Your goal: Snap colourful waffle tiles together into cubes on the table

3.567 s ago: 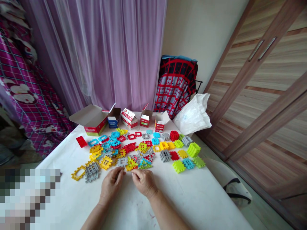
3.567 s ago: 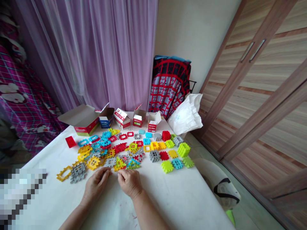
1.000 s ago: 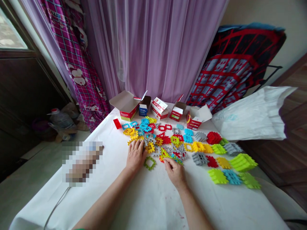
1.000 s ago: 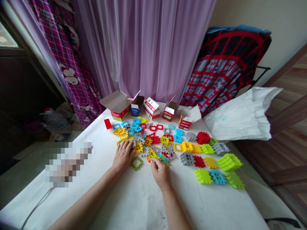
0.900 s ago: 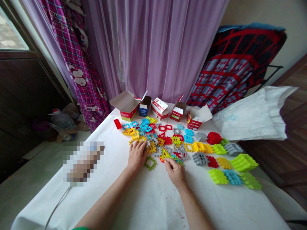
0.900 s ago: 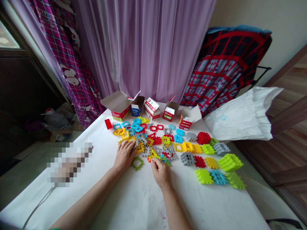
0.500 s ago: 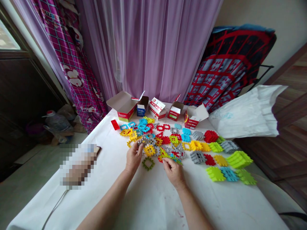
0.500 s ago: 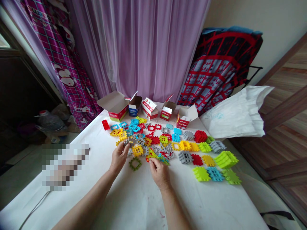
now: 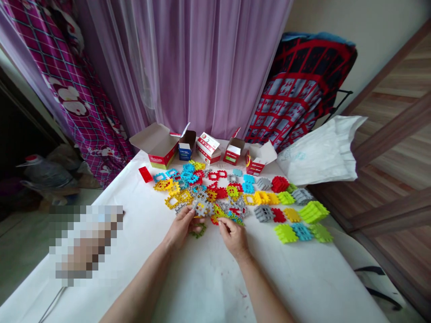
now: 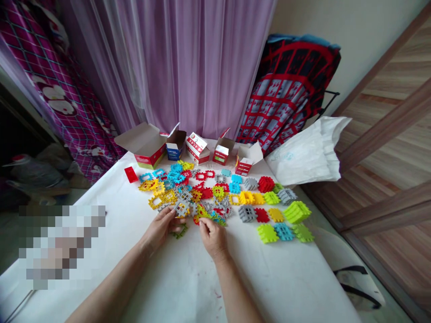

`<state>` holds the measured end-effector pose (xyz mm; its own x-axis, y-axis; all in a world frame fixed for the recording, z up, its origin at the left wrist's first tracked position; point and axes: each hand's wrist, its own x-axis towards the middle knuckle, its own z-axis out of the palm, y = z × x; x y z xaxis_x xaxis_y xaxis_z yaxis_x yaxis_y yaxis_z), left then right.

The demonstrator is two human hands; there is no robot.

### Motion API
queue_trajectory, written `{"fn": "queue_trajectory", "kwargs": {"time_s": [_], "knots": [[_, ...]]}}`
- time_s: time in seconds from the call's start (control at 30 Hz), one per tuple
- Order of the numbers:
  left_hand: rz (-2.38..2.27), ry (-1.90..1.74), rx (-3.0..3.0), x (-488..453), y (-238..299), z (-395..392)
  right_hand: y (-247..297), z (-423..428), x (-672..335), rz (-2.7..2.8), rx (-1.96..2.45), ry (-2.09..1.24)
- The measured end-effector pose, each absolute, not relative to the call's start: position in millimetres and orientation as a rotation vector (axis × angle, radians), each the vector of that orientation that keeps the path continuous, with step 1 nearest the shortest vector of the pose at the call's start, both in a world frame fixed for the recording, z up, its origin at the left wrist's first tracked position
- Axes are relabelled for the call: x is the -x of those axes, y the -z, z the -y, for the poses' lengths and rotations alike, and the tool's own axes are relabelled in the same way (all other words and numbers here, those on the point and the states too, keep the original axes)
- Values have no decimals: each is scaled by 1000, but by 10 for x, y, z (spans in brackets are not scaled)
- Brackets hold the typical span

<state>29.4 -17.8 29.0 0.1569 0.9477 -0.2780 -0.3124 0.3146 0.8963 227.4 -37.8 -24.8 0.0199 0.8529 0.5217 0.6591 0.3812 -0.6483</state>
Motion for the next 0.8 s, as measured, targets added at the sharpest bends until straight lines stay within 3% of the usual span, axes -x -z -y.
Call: {"fn": "queue_trajectory", "kwargs": {"time_s": [0.33,0.8], "knots": [[-1023,-1033,-865,-292,-280,192,24,423,-2269,1625,1355,-320],[-1085,-949,-1081,-345,-306,210,-235,409,-2107,1328,1424,-808]]}}
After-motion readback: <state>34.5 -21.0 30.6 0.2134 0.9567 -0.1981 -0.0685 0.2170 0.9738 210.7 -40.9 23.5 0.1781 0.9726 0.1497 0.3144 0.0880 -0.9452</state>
